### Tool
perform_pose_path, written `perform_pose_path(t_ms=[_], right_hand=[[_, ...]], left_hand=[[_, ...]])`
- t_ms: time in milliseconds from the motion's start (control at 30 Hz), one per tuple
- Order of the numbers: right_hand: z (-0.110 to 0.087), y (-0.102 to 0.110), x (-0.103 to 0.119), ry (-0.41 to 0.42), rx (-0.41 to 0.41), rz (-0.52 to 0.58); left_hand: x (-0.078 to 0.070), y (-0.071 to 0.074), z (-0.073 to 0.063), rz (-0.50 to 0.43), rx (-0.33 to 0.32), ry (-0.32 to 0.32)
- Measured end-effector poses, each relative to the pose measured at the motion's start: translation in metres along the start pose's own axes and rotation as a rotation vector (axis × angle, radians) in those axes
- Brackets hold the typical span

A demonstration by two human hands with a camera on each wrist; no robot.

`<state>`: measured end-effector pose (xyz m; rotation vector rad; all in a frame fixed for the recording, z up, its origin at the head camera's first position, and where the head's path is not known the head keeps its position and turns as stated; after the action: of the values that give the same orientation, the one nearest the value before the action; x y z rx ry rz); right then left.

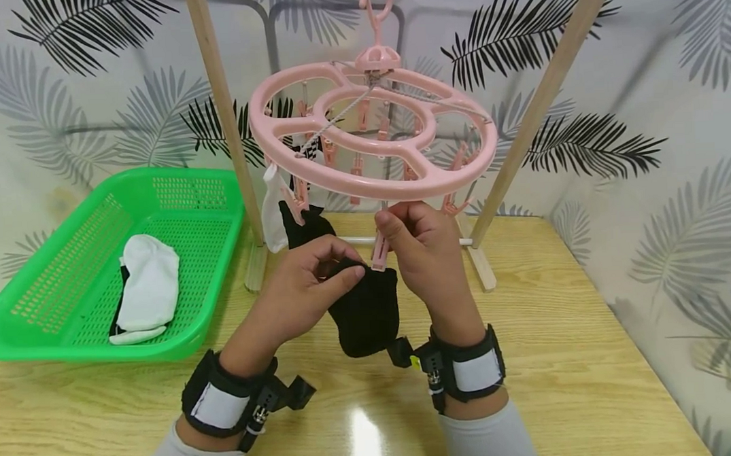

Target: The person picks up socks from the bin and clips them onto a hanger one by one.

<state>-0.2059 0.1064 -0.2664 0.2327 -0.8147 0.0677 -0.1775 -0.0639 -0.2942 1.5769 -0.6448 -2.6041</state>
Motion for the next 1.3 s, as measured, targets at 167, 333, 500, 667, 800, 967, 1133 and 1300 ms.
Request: perform_pose_path(t_ms=[167, 333, 500, 667, 800, 967, 1133, 1300], right_hand=[[0.0000, 0.0002, 0.0013, -0.003, -0.012, -0.034], [0.0004, -0.0002, 0.0013, -0.002, -0.011, -0.033], [0.0007, -0.0020, 0.0001, -0.006, 0.023, 0.052], [0.0006, -0.0018, -0.0015, -0.014, 0.009, 0.030], [0.0005, -0.0016, -0.0011, -0.017, 0.006, 0.029], [-0.0001, -0.0016, -0.0007, -0.030, 0.004, 0.019], [-0.0005, -0.0023, -0.0004, -0.022, 0.020, 0.042], [-0.0008, -0.0030, -0.0005, -0.007, 0.034, 0.043]], left_hand=[[-0.0013, -0.0001, -0.0003, 0.020, -0.024, 0.009], [-0.0034, 0.0026, -0.0008, 0.234, -0.079, -0.048], [-0.0049, 0.0047, -0.0020, 0.425, -0.082, -0.088], [-0.0056, 0.0037, -0.0029, 0.372, -0.037, -0.068], [-0.0070, 0.0036, -0.0029, 0.292, -0.003, -0.067], [-0.0073, 0.0035, -0.0033, 0.246, -0.010, -0.113], [-0.0085, 0.0017, -0.0028, 0.244, -0.044, -0.190], [-0.0100, 0.0005, -0.0025, 0.254, -0.086, -0.258]])
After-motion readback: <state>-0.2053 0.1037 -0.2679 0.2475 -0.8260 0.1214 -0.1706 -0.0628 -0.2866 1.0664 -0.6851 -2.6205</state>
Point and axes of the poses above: each hand's wrist, its own z-axis towards the middle knuckle, its own y-axis out of the back of the hand, x = y × z, the point moved 3 cm from there along z, towards the middle knuckle, and after that the axes turned 2 degrees about x, right-handed, at the moved point
